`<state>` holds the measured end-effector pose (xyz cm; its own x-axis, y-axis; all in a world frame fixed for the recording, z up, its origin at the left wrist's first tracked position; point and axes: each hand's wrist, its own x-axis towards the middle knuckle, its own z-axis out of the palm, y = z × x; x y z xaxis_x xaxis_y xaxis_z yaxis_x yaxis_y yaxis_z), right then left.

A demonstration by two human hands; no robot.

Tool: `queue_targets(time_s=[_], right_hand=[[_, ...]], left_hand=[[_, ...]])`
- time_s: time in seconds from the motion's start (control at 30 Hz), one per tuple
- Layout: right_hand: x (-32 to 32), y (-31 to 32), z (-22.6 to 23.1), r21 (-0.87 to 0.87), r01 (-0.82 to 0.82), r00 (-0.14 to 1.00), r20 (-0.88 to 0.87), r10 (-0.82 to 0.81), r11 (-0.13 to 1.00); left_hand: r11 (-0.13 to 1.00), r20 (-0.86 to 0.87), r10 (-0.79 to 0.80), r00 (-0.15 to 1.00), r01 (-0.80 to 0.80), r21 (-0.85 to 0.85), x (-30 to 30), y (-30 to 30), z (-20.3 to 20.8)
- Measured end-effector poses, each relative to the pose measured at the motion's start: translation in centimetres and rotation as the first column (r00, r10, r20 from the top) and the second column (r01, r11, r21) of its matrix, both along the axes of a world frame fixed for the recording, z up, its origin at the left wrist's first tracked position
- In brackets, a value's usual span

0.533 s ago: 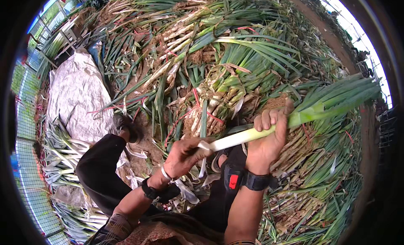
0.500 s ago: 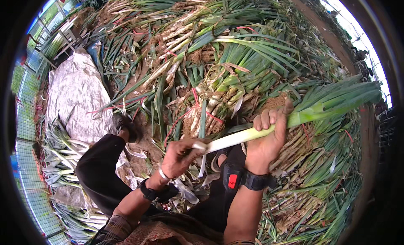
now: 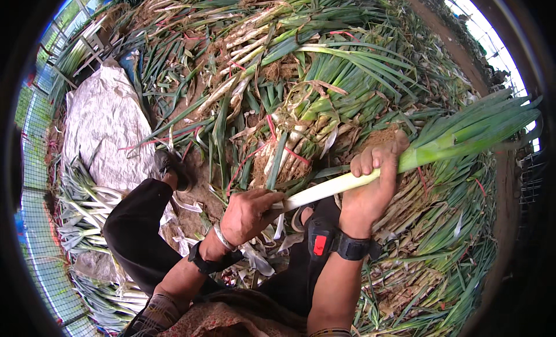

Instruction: The person peels the outer layers from leeks by hand, discards the scraps, and places the cleaned leeks onto a pile. They then gather a bundle of leeks and secure them together by tying a pink plastic strip around the stalks.

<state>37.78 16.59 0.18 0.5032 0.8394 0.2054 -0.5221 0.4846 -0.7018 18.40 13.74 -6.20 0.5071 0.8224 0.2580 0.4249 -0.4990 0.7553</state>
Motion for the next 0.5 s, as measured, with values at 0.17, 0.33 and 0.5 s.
queue_targets(time_s=[0.17, 0.33, 0.5], right_hand=[[0.5, 0.0, 0.2, 0.106, -0.083, 0.996, -0.001, 0.084, 0.991], [3.0, -0.6, 0.3, 0.116, -0.062, 0.990, -0.121, 0.076, 0.991], [9.0, -2.0, -0.9, 0.142, -0.125, 0.899, -0.402, 0.172, 0.982]], left_hand=[[0.840, 0.319, 0.185, 0.930, 0.018, -0.542, -0.9, -0.3, -2.6], [0.556, 0.658, 0.738, 0.152, 0.416, -0.719, -4.6, -1.2, -3.6], [0.637, 0.631, 0.711, 0.310, 0.096, -0.765, -12.7, -1.2, -3.0]])
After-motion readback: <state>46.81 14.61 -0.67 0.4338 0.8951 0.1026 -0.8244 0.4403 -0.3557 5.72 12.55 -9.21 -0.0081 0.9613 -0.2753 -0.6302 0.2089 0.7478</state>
